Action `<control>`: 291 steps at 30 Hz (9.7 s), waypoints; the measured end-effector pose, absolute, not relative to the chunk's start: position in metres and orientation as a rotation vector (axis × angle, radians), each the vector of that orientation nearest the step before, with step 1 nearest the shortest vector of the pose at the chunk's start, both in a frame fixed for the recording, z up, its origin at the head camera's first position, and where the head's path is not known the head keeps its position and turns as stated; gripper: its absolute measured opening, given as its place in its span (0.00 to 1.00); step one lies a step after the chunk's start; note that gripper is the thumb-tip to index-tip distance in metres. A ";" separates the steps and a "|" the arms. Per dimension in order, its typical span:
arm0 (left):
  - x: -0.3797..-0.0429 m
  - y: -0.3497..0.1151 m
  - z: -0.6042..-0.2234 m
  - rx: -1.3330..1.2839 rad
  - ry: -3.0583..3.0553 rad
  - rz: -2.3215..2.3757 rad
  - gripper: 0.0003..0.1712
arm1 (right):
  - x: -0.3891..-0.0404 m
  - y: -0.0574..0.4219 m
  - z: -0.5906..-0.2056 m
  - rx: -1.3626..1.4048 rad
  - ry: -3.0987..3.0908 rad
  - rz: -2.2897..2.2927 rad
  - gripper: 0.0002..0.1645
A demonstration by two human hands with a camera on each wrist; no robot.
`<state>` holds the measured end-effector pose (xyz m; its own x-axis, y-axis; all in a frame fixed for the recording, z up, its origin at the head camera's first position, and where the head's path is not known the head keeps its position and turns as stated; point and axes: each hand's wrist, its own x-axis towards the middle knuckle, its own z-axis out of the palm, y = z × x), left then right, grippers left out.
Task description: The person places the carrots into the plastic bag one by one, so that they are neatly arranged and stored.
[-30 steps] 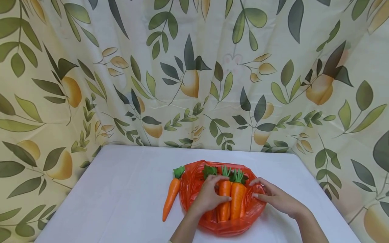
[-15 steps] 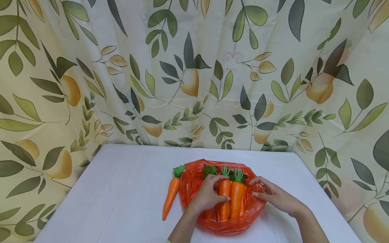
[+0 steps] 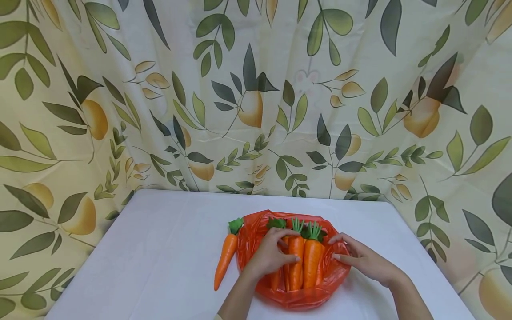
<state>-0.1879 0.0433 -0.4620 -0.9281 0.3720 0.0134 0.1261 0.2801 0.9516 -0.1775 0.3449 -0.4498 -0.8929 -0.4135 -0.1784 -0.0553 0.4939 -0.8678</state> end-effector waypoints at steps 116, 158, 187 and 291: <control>-0.210 -0.121 -0.495 0.231 2.308 1.632 0.34 | -0.179 0.344 -0.452 -0.377 2.357 -1.359 0.21; -0.208 -0.132 -0.471 -0.003 2.431 1.870 0.36 | -0.180 0.346 -0.455 -0.398 2.349 -1.372 0.21; -0.207 -0.097 -0.421 0.199 2.489 1.854 0.36 | -0.179 0.347 -0.453 -0.406 2.352 -1.371 0.22; -0.194 0.019 -0.475 0.511 2.487 1.689 0.34 | -0.177 0.347 -0.452 -0.403 2.313 -1.408 0.20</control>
<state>-0.1942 0.0194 -0.4751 -0.9396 0.3239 0.1103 0.2220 0.3314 0.9170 -0.1775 0.3474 -0.4519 -0.8778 -0.4410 -0.1870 -0.0363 0.4505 -0.8920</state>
